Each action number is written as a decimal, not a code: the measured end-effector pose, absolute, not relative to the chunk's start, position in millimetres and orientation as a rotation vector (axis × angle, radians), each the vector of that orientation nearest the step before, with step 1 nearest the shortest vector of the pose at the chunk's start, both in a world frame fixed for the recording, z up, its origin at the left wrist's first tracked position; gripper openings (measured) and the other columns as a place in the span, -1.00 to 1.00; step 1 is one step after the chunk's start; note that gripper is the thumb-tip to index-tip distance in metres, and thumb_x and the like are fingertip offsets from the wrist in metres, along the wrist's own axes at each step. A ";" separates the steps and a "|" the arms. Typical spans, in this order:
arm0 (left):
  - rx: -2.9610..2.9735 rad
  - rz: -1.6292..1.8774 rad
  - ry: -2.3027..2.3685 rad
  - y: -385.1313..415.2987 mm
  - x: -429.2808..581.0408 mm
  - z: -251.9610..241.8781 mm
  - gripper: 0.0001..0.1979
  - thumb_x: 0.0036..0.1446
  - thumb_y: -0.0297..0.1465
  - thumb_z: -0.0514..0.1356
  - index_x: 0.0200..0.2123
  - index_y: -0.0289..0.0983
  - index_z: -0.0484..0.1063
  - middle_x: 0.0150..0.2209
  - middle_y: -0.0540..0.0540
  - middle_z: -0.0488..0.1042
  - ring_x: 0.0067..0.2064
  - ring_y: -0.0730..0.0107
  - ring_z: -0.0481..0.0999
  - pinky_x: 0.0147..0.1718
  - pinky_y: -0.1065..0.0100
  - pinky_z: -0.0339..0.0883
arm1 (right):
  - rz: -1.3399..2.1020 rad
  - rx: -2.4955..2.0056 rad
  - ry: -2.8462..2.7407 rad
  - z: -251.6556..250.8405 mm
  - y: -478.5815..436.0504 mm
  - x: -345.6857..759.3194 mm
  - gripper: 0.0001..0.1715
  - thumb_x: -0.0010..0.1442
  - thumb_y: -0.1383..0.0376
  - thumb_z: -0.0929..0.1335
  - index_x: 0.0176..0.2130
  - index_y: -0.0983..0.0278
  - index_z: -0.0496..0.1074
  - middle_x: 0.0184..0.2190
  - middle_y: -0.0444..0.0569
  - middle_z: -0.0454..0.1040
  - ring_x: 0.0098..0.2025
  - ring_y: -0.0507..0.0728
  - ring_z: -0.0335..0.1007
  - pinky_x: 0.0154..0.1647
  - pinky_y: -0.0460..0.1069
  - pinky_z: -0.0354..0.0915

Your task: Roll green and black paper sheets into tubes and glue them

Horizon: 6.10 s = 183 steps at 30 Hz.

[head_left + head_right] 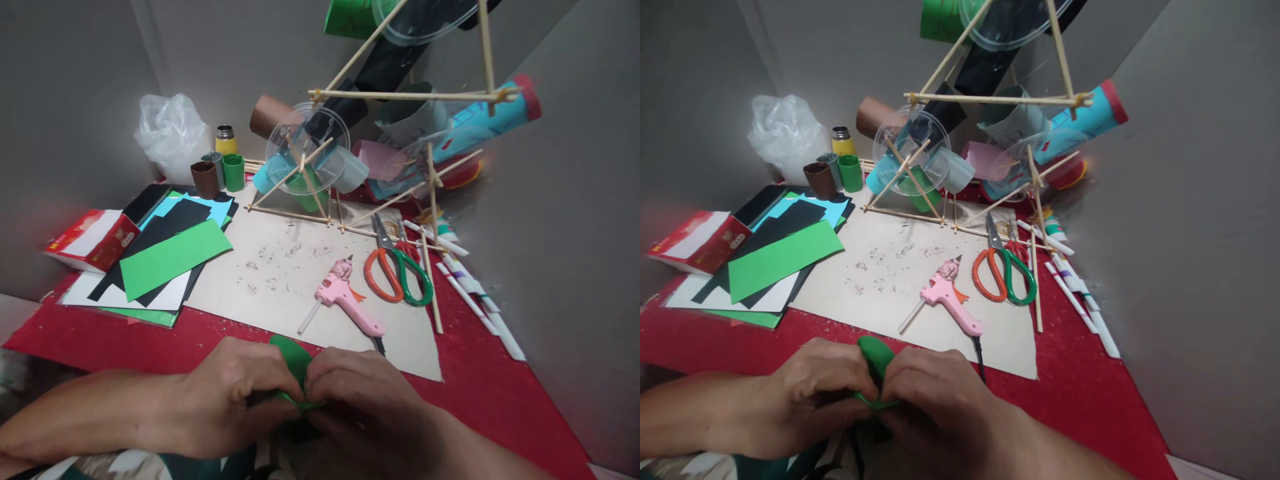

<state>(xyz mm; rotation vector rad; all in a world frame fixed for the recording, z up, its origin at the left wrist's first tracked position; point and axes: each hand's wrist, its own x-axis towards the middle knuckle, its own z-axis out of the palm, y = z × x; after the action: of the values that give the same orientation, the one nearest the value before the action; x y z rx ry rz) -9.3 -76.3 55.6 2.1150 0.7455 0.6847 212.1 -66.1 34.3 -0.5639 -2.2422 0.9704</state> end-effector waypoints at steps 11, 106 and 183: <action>2.125 0.602 0.739 -67.1 -14.8 59.6 -0.87 0.22 -0.42 0.17 -0.20 -0.31 0.47 -0.33 -0.09 0.49 -0.32 0.47 0.45 -0.36 0.48 0.31 | 0.964 -0.484 -2.235 42.0 -57.5 214.7 -0.87 0.21 0.48 0.33 -0.25 0.28 0.42 -0.35 -0.02 0.49 -0.31 0.04 0.42 -0.29 -0.08 0.33; 2.313 0.451 0.715 -47.7 -23.2 93.6 -0.91 0.23 -0.49 0.13 -0.20 -0.32 0.41 -0.36 -0.03 0.48 -0.35 0.47 0.44 -0.36 0.46 0.24 | 0.729 -0.584 -2.221 45.9 -53.7 214.5 -0.88 0.23 0.46 0.34 -0.25 0.33 0.49 -0.39 0.00 0.56 -0.38 0.05 0.48 -0.38 -0.11 0.38; 2.141 0.433 0.682 -42.6 -23.1 81.7 -0.90 0.17 -0.52 0.14 -0.28 -0.30 0.46 -0.31 -0.08 0.43 -0.37 0.50 0.42 -0.43 0.51 0.25 | 0.751 -0.616 -2.226 38.1 -56.3 210.8 -0.90 0.26 0.42 0.33 -0.28 0.31 0.46 -0.40 -0.04 0.53 -0.38 0.03 0.46 -0.38 -0.12 0.36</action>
<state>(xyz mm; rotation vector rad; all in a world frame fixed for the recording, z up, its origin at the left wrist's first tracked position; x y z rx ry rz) -23.1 -42.6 81.7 2.1407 0.6816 0.4330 210.8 -56.3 38.1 -0.6163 -2.2264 0.7508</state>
